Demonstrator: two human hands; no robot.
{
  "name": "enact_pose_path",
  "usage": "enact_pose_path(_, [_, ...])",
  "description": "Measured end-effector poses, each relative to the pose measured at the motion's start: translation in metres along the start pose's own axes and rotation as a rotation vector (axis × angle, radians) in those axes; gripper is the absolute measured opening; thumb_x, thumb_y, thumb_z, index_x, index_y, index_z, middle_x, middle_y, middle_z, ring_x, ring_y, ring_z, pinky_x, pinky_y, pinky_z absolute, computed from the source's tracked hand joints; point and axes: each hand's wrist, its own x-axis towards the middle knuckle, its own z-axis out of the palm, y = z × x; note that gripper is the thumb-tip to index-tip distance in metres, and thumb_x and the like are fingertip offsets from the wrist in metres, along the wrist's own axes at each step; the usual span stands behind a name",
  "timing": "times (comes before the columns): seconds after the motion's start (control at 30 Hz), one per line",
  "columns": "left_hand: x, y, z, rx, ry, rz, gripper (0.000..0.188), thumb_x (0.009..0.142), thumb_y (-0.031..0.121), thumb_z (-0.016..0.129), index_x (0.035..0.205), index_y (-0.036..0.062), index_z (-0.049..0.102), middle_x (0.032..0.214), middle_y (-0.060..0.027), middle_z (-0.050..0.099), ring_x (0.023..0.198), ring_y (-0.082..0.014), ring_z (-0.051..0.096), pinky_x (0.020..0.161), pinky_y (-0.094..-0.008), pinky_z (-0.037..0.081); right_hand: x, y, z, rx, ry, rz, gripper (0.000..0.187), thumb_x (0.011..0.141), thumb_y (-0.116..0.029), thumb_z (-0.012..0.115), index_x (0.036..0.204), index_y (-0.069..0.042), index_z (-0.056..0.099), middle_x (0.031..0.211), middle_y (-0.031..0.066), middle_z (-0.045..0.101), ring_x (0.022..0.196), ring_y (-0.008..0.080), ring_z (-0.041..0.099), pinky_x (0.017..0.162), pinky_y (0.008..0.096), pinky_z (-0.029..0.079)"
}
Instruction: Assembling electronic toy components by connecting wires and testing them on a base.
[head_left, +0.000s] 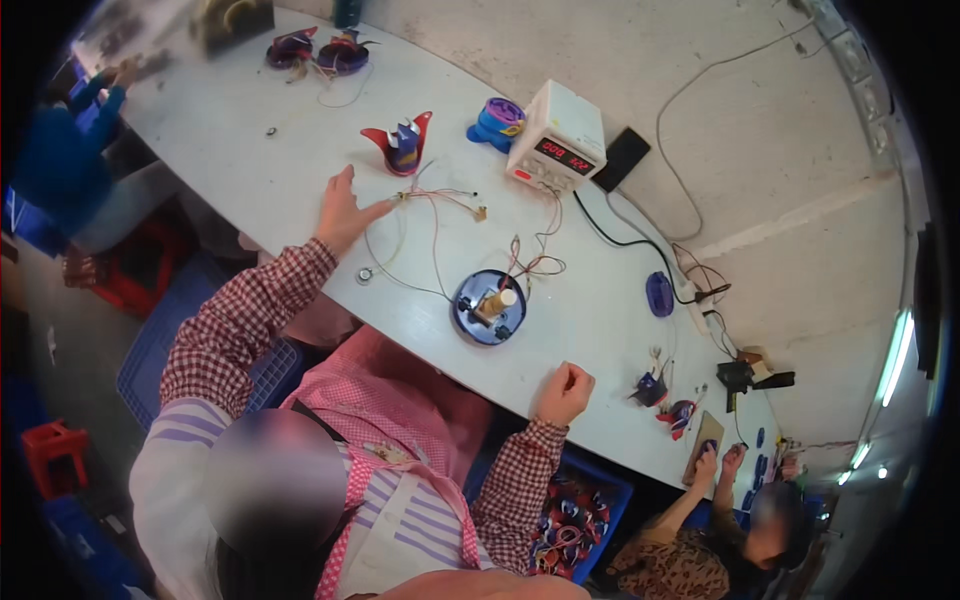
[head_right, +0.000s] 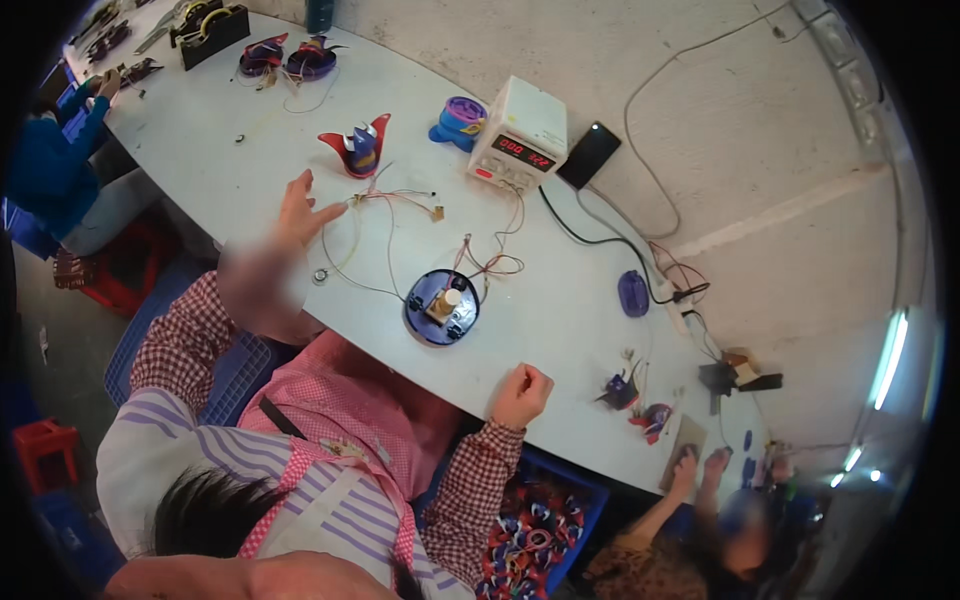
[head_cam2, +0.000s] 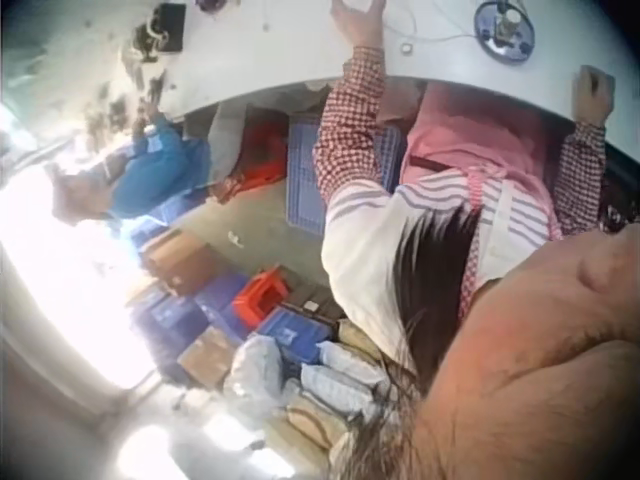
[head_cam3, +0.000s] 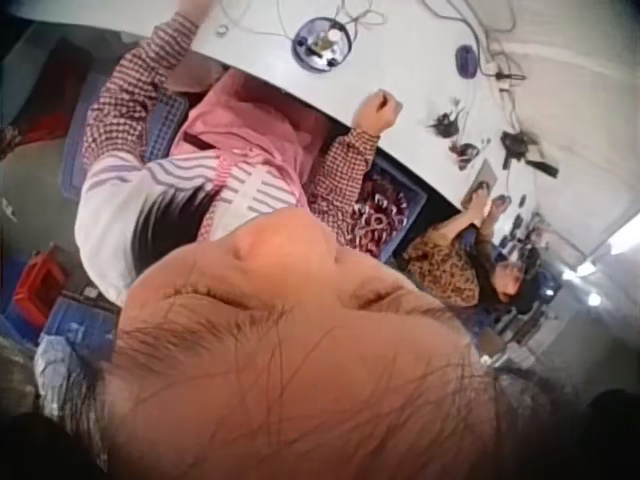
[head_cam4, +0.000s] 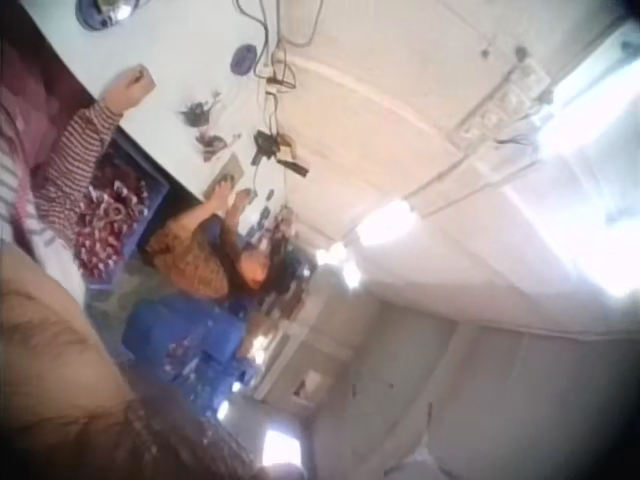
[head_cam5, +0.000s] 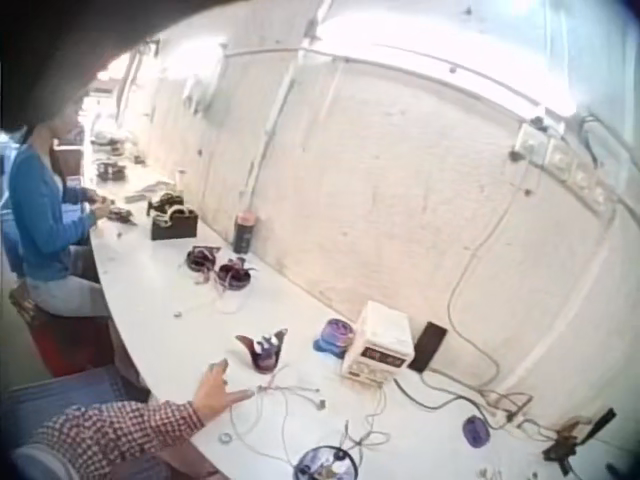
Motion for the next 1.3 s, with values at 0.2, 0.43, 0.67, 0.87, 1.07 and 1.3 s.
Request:
enact_pose_path(0.2, [0.078,-0.002,0.02,0.075,0.027,0.125,0.066,0.068,0.033,0.078,0.113,-0.0069,0.05,0.101,-0.0177,0.058,0.095,-0.0241,0.055,0.085,-0.032,0.044,-0.003,0.014,0.0,-0.032,0.009,-0.06,0.007,0.076,-0.002,0.06,0.083,-0.003,0.06,0.076,0.0092,0.053,0.066,0.0234,0.049,0.062,0.0308,0.044])
enact_pose_path(0.43, [0.139,-0.036,0.053,-0.406,-0.171,0.196,0.033,0.075,0.016,0.074,0.094,-0.0038,0.057,0.084,-0.0122,0.064,0.071,-0.0156,0.062,0.061,-0.0211,0.051,-0.004,0.021,0.008,-0.055,0.133,-0.003,0.01,0.07,-0.001,0.06,0.078,-0.004,0.057,0.079,0.0099,0.051,0.07,0.0268,0.051,0.064,0.0338,0.045])
enact_pose_path(0.67, [0.102,-0.001,0.068,-0.156,-0.128,0.306,0.034,0.078,0.026,0.069,0.098,-0.0001,0.061,0.085,-0.0113,0.065,0.075,-0.019,0.06,0.071,-0.0275,0.048,-0.007,0.024,0.006,-0.03,0.126,-0.019,0.004,0.075,-0.003,0.059,0.079,-0.005,0.057,0.084,0.0089,0.051,0.069,0.0235,0.05,0.065,0.031,0.045])
enact_pose_path(0.87, [0.038,0.001,0.033,-0.083,-0.281,0.504,0.026,0.08,0.007,0.059,0.106,0.0073,0.057,0.101,-0.0056,0.056,0.083,-0.016,0.055,0.075,-0.0278,0.044,-0.011,0.025,0.003,-0.085,-0.008,0.009,0.008,0.078,-0.003,0.058,0.085,-0.004,0.059,0.078,0.0083,0.054,0.068,0.0226,0.052,0.065,0.0308,0.046])
enact_pose_path(1.07, [0.054,0.06,0.07,0.528,-0.304,0.845,0.027,0.082,0.016,0.06,0.107,0.0065,0.058,0.096,-0.0092,0.055,0.093,-0.0253,0.051,0.083,-0.0337,0.043,-0.003,0.001,-0.013,-0.016,-0.041,0.014,0.006,0.078,-0.003,0.061,0.084,0.0,0.06,0.079,0.01,0.054,0.065,0.0213,0.05,0.06,0.0289,0.045])
enact_pose_path(1.3, [0.042,0.083,0.122,0.674,-0.533,0.687,0.025,0.085,0.022,0.058,0.104,0.0061,0.058,0.097,-0.0095,0.058,0.093,-0.0256,0.053,0.083,-0.0334,0.044,-0.007,0.005,-0.015,-0.002,-0.039,0.021,0.007,0.08,-0.004,0.061,0.083,0.001,0.059,0.08,0.0096,0.055,0.067,0.0202,0.05,0.061,0.0279,0.045])
